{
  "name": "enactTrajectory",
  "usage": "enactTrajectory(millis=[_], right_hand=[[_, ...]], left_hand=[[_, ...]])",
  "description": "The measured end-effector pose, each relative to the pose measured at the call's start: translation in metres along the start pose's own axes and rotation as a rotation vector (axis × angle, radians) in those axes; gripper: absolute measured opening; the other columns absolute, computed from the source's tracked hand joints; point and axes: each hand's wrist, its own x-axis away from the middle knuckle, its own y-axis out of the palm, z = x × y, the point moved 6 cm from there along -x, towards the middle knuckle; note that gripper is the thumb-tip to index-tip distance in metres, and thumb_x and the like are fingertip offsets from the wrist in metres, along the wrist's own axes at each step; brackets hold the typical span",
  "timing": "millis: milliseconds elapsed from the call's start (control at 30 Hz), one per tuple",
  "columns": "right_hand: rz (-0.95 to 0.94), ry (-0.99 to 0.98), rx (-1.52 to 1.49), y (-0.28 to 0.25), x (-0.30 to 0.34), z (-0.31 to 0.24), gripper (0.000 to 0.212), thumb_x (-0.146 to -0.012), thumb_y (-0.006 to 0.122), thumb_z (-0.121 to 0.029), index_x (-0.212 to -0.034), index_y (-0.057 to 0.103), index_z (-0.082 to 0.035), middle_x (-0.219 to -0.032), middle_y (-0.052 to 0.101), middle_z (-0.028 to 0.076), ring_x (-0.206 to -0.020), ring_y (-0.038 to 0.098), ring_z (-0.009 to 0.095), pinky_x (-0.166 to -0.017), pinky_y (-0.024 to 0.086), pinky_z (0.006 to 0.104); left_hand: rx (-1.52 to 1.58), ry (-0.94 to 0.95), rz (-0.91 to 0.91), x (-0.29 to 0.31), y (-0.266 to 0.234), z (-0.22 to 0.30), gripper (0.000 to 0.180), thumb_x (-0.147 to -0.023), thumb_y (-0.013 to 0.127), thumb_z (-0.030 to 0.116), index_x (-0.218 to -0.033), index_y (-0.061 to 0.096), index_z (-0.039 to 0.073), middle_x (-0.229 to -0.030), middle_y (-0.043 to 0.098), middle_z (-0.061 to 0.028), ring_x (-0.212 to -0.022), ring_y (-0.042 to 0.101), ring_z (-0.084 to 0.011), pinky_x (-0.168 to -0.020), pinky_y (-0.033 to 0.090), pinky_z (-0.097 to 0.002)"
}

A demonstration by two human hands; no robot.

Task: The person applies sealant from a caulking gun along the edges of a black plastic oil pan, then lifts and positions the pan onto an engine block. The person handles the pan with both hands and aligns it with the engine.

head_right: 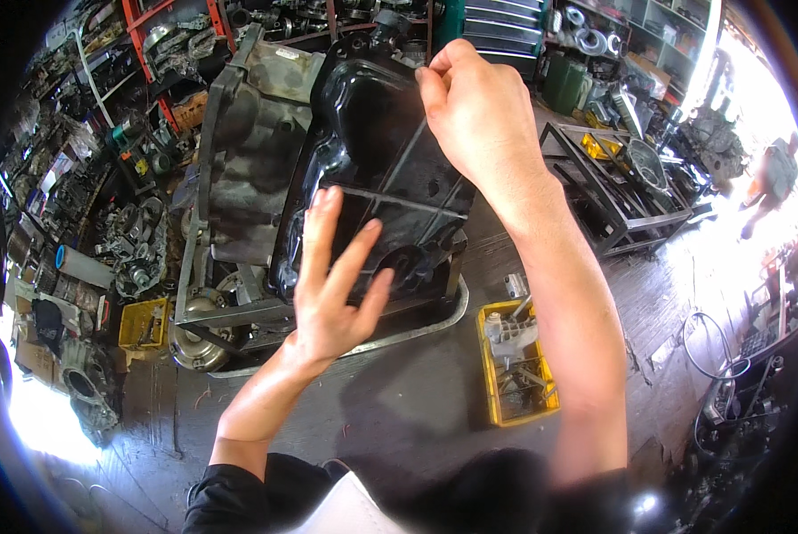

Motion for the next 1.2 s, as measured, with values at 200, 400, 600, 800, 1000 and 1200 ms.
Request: enactTrajectory(millis=[200, 400, 600, 800, 1000, 1200], right_hand=[[-0.097, 0.028, 0.157, -0.002, 0.000, 0.002, 0.029, -0.098, 0.069, -0.029, -0.089, 0.070, -0.001, -0.075, 0.073, 0.017, -0.076, 0.074, 0.037, -0.073, 0.061, 0.0437], [-0.221, 0.068, 0.072, 0.001, -0.011, 0.009, 0.034, -0.096, 0.069, -0.031, -0.086, 0.074, 0.002, -0.074, 0.071, 0.021, -0.076, 0.073, 0.038, -0.075, 0.059, 0.0437], [-0.295, 0.252, -0.177, 0.005, -0.009, 0.023, 0.036, -0.096, 0.070, -0.032, -0.086, 0.074, 0.003, -0.070, 0.070, 0.020, -0.070, 0.073, 0.033, -0.073, 0.058, 0.0385], [-0.142, 0.065, -0.052, 0.003, -0.008, 0.012, 0.032, -0.099, 0.071, -0.026, -0.086, 0.071, 0.003, -0.058, 0.062, 0.010, -0.046, 0.056, 0.014, -0.051, 0.046, 0.0309], [-0.317, 0.288, -0.229, 0.003, -0.008, 0.015, 0.033, -0.098, 0.072, -0.027, -0.087, 0.072, 0.003, -0.055, 0.062, 0.007, -0.046, 0.059, 0.012, -0.049, 0.047, 0.0295], [-0.436, 0.428, -0.321, 0.001, -0.014, 0.012, 0.033, -0.099, 0.072, -0.029, -0.087, 0.073, 0.002, -0.058, 0.064, 0.004, -0.046, 0.059, 0.008, -0.042, 0.045, 0.0250]], left_hand=[[0.302, -0.390, 0.244, 0.043, -0.037, -0.017, 0.038, -0.084, 0.070, -0.010, -0.121, 0.065, -0.003, -0.134, 0.048, -0.0158, -0.130, 0.052, -0.0294, -0.115, 0.038, -0.0397], [0.818, -1.150, 0.498, 0.115, -0.020, -0.037, 0.019, -0.098, 0.070, 0.003, -0.110, 0.056, 0.006, -0.104, 0.060, -0.0041, -0.098, 0.060, -0.0156, -0.095, 0.049, -0.0321], [1.178, -1.463, 0.639, 0.135, 0.008, -0.045, 0.032, -0.103, 0.068, 0.031, -0.111, 0.059, 0.002, -0.104, 0.064, -0.0094, -0.101, 0.066, -0.0222, -0.095, 0.056, -0.0391], [1.196, -1.548, 0.653, 0.144, 0.016, -0.055, 0.055, -0.102, 0.066, 0.049, -0.109, 0.056, -0.005, -0.109, 0.062, -0.0153, -0.111, 0.066, -0.0302, -0.105, 0.055, -0.0460], [1.187, -1.630, 0.565, 0.155, 0.021, -0.057, 0.094, -0.096, 0.066, 0.063, -0.135, 0.040, -0.019, -0.132, 0.053, -0.0292, -0.122, 0.062, -0.0380, -0.108, 0.054, -0.0483], [1.148, -1.651, 0.462, 0.156, 0.015, -0.059, 0.105, -0.092, 0.070, 0.064, -0.142, 0.031, -0.019, -0.138, 0.046, -0.0305, -0.129, 0.056, -0.0391, -0.110, 0.051, -0.0503]])
